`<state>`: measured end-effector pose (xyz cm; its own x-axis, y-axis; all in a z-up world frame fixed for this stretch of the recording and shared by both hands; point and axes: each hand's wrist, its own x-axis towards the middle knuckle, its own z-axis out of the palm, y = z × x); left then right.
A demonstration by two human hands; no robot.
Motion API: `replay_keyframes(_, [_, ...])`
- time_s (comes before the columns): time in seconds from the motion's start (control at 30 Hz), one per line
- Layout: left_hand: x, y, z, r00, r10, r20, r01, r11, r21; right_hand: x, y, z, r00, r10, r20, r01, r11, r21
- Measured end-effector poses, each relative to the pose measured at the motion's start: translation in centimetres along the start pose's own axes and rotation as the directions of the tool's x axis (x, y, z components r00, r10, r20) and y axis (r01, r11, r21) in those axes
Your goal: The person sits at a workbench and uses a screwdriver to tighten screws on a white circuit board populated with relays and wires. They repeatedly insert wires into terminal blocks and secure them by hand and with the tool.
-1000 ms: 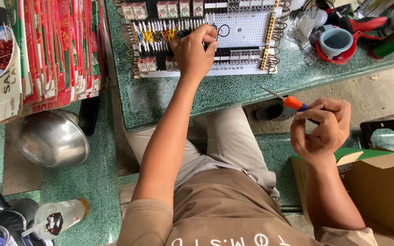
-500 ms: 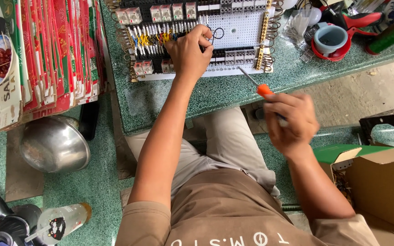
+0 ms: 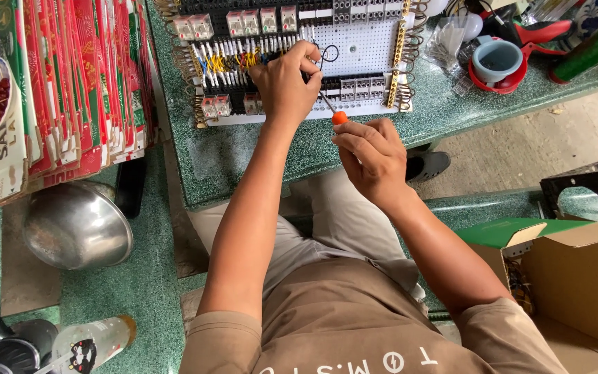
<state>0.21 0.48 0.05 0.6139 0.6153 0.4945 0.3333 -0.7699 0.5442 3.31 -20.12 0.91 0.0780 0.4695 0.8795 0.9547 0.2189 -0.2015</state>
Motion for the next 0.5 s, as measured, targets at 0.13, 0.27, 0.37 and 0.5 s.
replay_keyframes(0.13, [0.1, -0.2, 0.2, 1.0, 0.008, 0.004, -0.008, 1.0, 0.028, 0.6, -0.1, 0.2, 0.999, -0.026, 0.043, 0.026, 1.0, -0.009])
replay_keyframes(0.27, [0.0, -0.2, 0.1, 1.0, 0.015, -0.007, -0.015, 1.0, 0.008, 2.5, -1.1, -0.2, 0.996, -0.016, 0.092, 0.02, 0.999, -0.044])
replay_keyframes(0.37, [0.0, -0.2, 0.1, 1.0, 0.023, -0.006, -0.023, 1.0, 0.008, 2.8, -1.1, 0.0, 0.991, -0.032, 0.129, 0.042, 0.996, -0.075])
replay_keyframes(0.5, [0.0, -0.1, 0.0, 1.0, 0.022, 0.002, -0.022, 1.0, -0.011, 2.4, -0.6, 0.6, 0.965, 0.061, 0.254, -0.051, 0.998, -0.046])
